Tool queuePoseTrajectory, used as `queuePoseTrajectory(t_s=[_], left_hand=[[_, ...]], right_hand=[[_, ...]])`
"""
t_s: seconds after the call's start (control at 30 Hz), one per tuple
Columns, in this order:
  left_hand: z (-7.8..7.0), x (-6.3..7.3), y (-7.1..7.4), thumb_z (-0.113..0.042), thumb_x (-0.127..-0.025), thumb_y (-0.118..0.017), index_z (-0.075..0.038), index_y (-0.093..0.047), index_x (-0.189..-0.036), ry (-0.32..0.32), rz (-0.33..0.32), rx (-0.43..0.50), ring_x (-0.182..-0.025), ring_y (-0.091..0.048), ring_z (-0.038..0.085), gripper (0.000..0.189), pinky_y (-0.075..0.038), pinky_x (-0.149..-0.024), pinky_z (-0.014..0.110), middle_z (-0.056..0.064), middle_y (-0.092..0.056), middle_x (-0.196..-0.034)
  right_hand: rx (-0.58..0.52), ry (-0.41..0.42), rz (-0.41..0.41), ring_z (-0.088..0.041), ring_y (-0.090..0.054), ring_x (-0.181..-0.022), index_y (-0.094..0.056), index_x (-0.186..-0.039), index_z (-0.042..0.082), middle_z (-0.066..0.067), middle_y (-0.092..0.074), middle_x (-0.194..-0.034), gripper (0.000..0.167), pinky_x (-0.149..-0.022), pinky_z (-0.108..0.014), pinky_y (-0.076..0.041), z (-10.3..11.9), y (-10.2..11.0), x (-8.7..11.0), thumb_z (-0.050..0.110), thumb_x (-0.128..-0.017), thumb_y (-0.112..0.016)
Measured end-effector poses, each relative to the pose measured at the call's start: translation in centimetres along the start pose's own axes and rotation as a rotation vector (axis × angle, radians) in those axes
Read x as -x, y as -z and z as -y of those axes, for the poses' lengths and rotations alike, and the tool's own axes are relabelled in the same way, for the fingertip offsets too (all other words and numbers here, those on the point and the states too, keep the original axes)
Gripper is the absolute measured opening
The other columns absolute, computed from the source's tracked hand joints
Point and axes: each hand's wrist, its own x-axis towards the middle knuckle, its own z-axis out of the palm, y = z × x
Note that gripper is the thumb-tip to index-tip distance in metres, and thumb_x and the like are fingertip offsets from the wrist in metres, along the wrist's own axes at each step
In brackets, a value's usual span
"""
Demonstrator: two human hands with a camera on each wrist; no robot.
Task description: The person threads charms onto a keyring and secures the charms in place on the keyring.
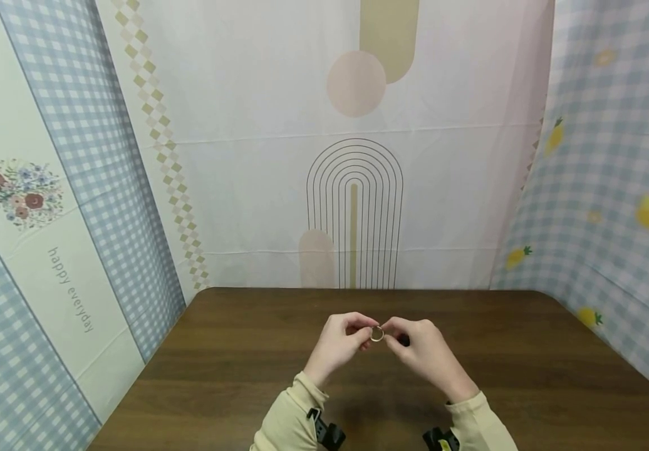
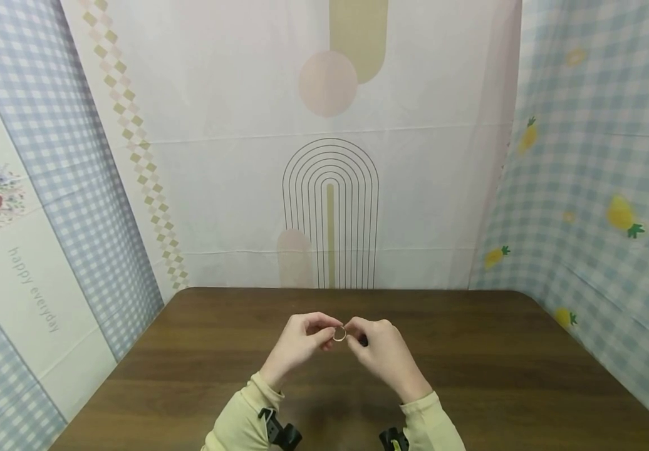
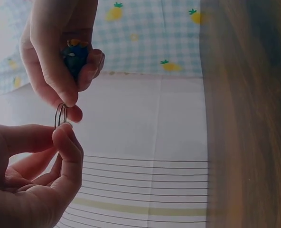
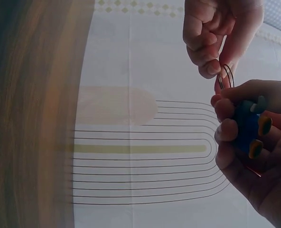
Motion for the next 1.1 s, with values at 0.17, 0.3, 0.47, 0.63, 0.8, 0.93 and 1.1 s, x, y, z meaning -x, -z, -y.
queuePoseTrajectory(t_s=[0.17, 0.3, 0.47, 0.63, 0.8, 0.93, 1.1], left_hand=[[-0.2, 0.06, -0.03, -0.004, -0.093, -0.059, 0.007, -0.068, -0.105, -0.002, 0.024, 0.007, -0.064, -0.057, 0.007, 0.018, -0.055, -0.062, 0.024, 0.031, -0.067, -0.089], [-0.34, 0.1, -0.17, -0.005, -0.091, -0.064, 0.008, -0.067, -0.109, -0.014, -0.017, 0.045, -0.068, -0.065, 0.015, 0.022, -0.056, -0.063, 0.024, 0.029, -0.069, -0.093], [-0.08, 0.0, -0.29, 0.002, -0.089, -0.064, 0.008, -0.068, -0.104, -0.025, -0.105, 0.073, -0.07, -0.069, 0.03, 0.017, -0.054, -0.061, 0.017, 0.028, -0.069, -0.092], [0.08, -0.01, -0.29, 0.003, -0.089, -0.062, 0.007, -0.07, -0.095, -0.028, -0.112, -0.027, -0.071, -0.068, 0.03, 0.011, -0.053, -0.06, 0.016, 0.025, -0.07, -0.088], [0.1, 0.14, -0.17, 0.003, -0.089, -0.062, 0.003, -0.071, -0.092, -0.015, -0.084, -0.131, -0.066, -0.062, 0.012, 0.01, -0.05, -0.057, 0.017, 0.018, -0.071, -0.083], [0.11, 0.16, -0.09, 0.001, -0.089, -0.062, 0.002, -0.071, -0.093, -0.005, -0.061, -0.14, -0.066, -0.061, 0.01, 0.01, -0.049, -0.057, 0.018, 0.018, -0.071, -0.083], [0.04, 0.04, -0.2, -0.004, -0.09, -0.064, 0.006, -0.066, -0.104, 0.001, -0.028, -0.009, -0.074, -0.068, 0.027, 0.017, -0.055, -0.062, 0.02, 0.024, -0.069, -0.09]], right_hand=[[0.004, -0.008, -0.033, 0.008, -0.043, -0.056, -0.071, -0.082, 0.01, 0.01, -0.065, -0.063, 0.017, -0.054, -0.015, -0.041, 0.12, 0.06, 0.09, -0.006, -0.077, -0.069], [-0.011, -0.038, -0.039, 0.005, -0.041, -0.054, -0.07, -0.089, 0.009, 0.01, -0.062, -0.062, 0.019, -0.052, -0.015, -0.038, 0.29, 0.08, 0.07, -0.006, -0.078, -0.069], [-0.019, -0.025, -0.012, 0.007, -0.039, -0.054, -0.07, -0.095, 0.008, 0.01, -0.061, -0.061, 0.021, -0.051, -0.014, -0.037, 0.42, -0.04, 0.04, -0.004, -0.079, -0.07], [-0.004, -0.004, 0.011, 0.008, -0.036, -0.053, -0.073, -0.094, 0.006, 0.009, -0.062, -0.063, 0.018, -0.049, -0.014, -0.035, 0.47, -0.05, 0.08, -0.004, -0.079, -0.071], [0.007, -0.014, 0.072, 0.007, -0.034, -0.052, -0.075, -0.092, 0.007, 0.01, -0.058, -0.062, 0.016, -0.05, -0.014, -0.035, 0.53, 0.18, 0.18, -0.003, -0.081, -0.069], [0.012, -0.041, 0.081, 0.007, -0.036, -0.052, -0.075, -0.09, 0.007, 0.011, -0.057, -0.061, 0.015, -0.05, -0.014, -0.036, 0.52, 0.13, 0.13, -0.002, -0.082, -0.067], [0.011, -0.099, 0.01, 0.007, -0.037, -0.048, -0.074, -0.095, 0.008, 0.011, -0.058, -0.057, 0.02, -0.048, -0.015, -0.034, 0.53, 0.06, 0.02, -0.004, -0.082, -0.066]])
